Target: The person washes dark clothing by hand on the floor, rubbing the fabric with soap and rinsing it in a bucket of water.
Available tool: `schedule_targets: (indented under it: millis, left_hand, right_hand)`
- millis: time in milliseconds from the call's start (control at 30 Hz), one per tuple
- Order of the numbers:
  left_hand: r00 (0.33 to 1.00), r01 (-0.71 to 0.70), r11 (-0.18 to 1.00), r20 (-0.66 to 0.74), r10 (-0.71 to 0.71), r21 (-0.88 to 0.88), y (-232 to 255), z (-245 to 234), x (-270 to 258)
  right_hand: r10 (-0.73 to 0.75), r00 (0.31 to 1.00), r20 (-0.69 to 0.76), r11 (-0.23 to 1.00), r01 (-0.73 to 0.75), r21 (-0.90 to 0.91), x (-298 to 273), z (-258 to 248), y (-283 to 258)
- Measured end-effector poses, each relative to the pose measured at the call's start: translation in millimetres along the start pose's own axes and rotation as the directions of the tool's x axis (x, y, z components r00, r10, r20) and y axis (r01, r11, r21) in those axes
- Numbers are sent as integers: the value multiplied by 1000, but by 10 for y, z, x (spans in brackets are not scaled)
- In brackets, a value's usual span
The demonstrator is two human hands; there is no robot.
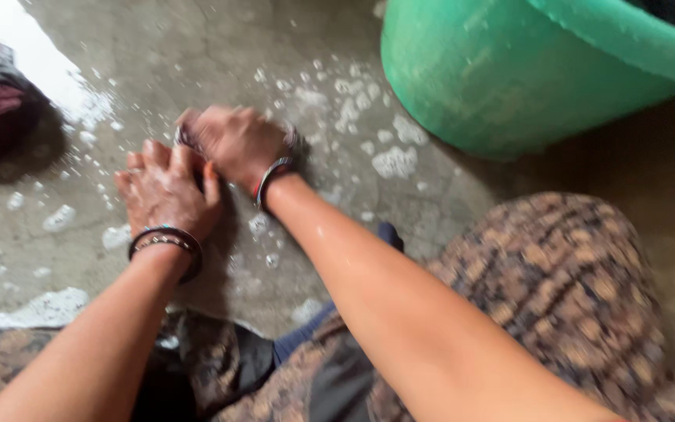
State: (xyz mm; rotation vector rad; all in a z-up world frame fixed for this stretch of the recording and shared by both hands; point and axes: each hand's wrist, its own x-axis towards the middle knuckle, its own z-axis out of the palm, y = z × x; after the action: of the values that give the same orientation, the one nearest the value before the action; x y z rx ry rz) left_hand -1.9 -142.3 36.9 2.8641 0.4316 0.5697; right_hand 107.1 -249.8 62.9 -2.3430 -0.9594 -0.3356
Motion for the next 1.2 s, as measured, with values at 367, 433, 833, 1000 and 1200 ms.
schedule_targets:
  millis: [367,433,833,1000,1200]
  left_hand:
    - [996,20,1000,86,-19,-10,50,-58,100]
    - [999,-7,999,34,6,53,10,-2,105]
    - [993,16,996,119,-26,86,72,-58,149]
    - [985,46,997,161,-56,61,104,-60,143]
    - [988,41,997,149,-51,68,127,-63,154]
  right_hand:
    - [-40,997,-67,995,34,-95,263,-68,486]
    - [-135,991,26,989,133,69,130,173,10]
    - [-138,990,28,985,140,-105,129,134,199]
    - [276,958,78,939,-252,-232,251,-45,349]
    - [-13,998,-53,988,5,-153,158,-137,460]
